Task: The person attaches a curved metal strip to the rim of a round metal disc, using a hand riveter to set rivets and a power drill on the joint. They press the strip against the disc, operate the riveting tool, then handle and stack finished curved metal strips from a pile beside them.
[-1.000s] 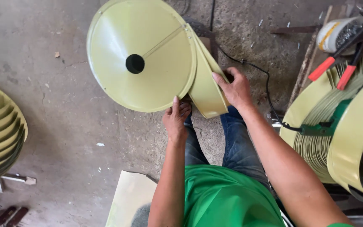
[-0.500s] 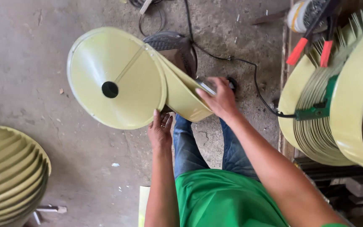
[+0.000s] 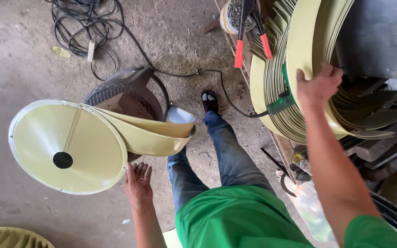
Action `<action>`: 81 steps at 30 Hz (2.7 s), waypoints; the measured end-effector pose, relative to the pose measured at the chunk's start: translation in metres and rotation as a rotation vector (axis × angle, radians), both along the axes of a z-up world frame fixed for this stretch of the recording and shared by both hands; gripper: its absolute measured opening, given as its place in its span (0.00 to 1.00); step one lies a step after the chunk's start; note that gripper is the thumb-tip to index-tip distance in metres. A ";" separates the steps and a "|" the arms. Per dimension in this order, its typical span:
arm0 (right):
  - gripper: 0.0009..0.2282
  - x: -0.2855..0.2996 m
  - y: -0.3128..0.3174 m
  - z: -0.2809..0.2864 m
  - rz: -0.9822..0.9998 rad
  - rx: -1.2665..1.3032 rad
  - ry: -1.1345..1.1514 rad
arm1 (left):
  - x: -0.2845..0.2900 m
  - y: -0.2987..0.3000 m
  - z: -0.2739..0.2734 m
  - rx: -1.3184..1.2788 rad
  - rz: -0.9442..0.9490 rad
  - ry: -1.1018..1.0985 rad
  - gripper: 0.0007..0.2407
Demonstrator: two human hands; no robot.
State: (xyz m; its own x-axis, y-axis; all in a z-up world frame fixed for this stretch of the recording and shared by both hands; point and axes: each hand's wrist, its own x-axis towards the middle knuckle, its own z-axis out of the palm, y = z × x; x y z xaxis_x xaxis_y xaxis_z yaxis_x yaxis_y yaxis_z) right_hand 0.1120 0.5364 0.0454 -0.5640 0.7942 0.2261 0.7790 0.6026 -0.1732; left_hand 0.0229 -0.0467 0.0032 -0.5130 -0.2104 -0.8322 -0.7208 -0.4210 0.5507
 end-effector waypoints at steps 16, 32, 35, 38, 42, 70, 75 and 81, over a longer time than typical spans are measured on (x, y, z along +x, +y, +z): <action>0.09 0.042 -0.135 0.187 0.395 -0.382 0.187 | -0.008 0.210 0.237 -0.759 -1.259 1.126 0.13; 0.42 0.118 -0.364 0.203 0.117 -0.485 0.657 | 0.088 -0.001 0.324 -0.957 -1.572 1.618 0.11; 0.44 0.095 -0.359 0.217 -0.063 -1.068 0.992 | 0.096 -0.021 0.295 -0.818 -1.461 1.508 0.11; 0.39 0.069 -0.349 0.229 -0.203 -1.348 1.234 | 0.106 -0.057 0.271 -0.776 -1.461 1.283 0.15; 0.28 0.052 -0.357 0.224 -0.006 -1.542 1.168 | 0.116 -0.067 0.231 -0.707 -1.526 1.242 0.13; 0.09 -0.036 -0.369 -0.030 0.310 -1.403 0.193 | -0.003 -0.002 -0.024 0.392 0.634 0.012 0.29; 0.09 -0.037 -0.377 -0.046 0.309 -1.238 0.105 | -0.018 -0.001 -0.009 0.429 0.649 0.017 0.28; 0.18 -0.066 -0.392 -0.032 0.451 -1.154 0.050 | -0.017 0.006 -0.025 0.391 0.611 0.054 0.23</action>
